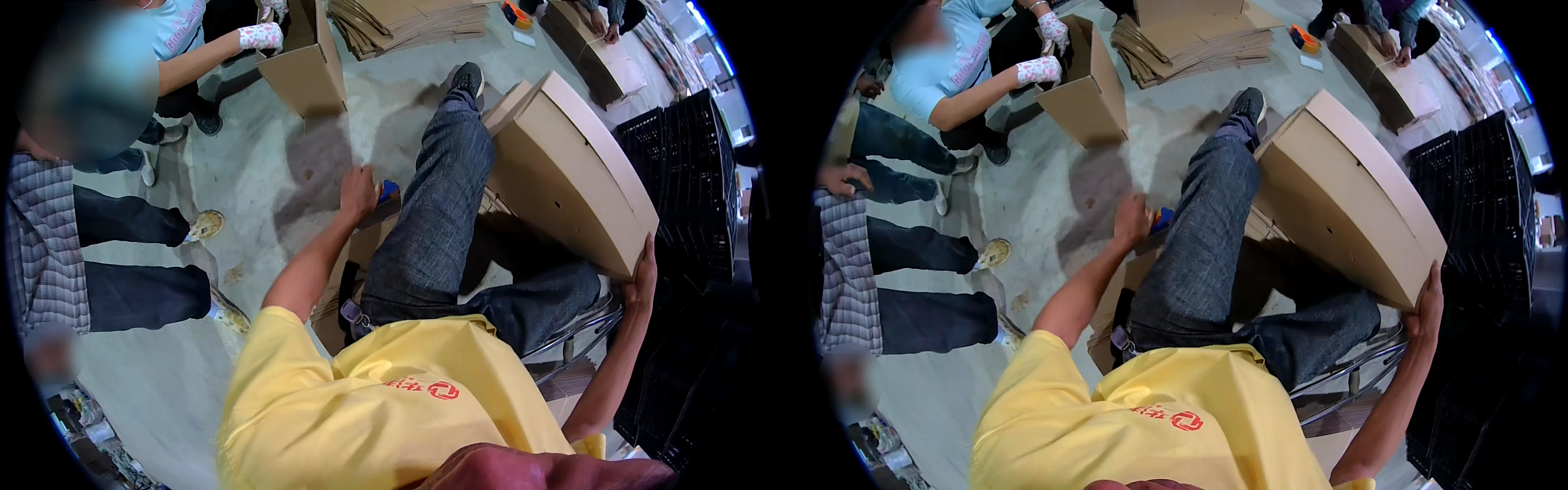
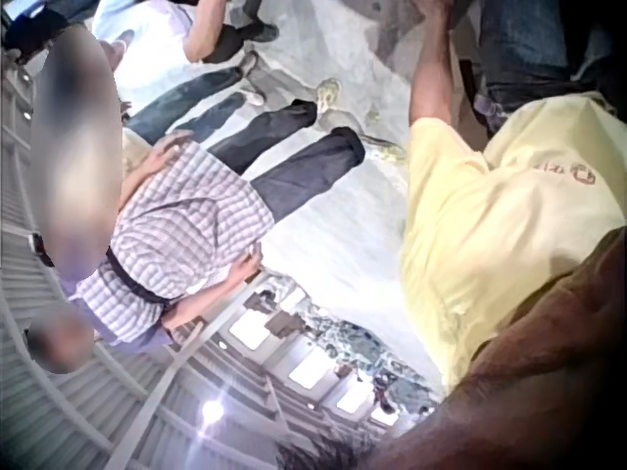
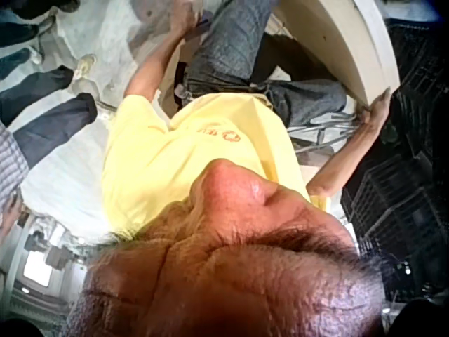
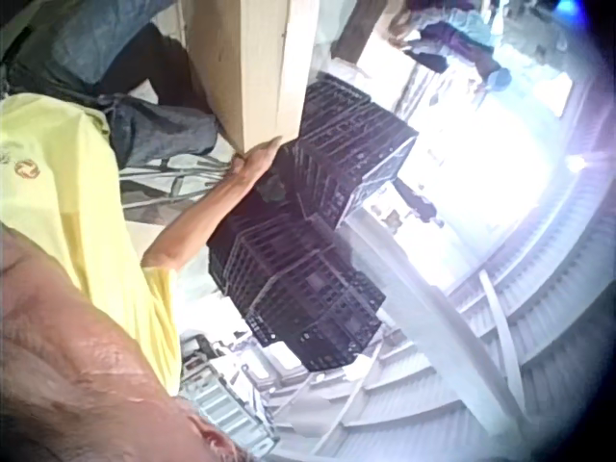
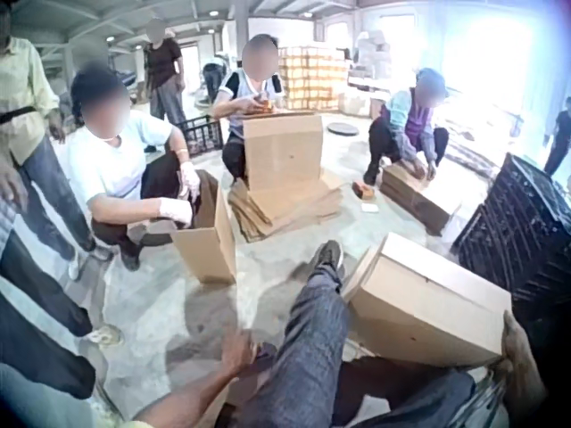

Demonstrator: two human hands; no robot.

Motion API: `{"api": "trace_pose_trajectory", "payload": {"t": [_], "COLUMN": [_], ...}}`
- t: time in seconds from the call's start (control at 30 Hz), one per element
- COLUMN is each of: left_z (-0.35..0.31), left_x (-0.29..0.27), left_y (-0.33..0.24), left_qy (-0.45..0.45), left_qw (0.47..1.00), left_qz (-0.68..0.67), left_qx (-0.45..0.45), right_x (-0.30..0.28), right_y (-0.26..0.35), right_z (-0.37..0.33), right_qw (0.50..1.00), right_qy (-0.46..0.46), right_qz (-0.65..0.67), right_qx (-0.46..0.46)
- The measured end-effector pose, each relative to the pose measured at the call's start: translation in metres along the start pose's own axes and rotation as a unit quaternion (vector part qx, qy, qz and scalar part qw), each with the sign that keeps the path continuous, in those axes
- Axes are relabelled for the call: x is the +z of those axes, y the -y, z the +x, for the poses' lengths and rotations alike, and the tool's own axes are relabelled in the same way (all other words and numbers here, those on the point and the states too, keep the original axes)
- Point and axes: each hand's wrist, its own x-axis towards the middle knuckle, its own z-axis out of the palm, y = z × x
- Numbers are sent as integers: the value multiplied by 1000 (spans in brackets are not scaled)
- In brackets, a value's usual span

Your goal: The person sits on the floor and assembles flat cardboard sheets into boxes. They fold the cardboard along pre-cut lines, secure the flaps with a string, and then seal the boxes using a handheld tape dispenser. The process is repeated for multiple boxes.

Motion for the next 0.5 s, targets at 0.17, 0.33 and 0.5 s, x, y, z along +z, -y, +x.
{"api": "trace_pose_trajectory", "payload": {"t": [0.17,0.33,0.5], "left_z": [-32,-22,-10], "left_x": [83,90,73], "left_y": [38,36,40], "left_qy": [46,94,12], "left_qw": [994,987,984], "left_qz": [91,65,-55], "left_qx": [-49,-109,-170], "right_x": [4,5,12], "right_y": [4,6,16], "right_z": [1,1,22], "right_qw": [1000,999,996], "right_qy": [5,-41,-63], "right_qz": [-1,-27,-57], "right_qx": [-1,21,-1]}}
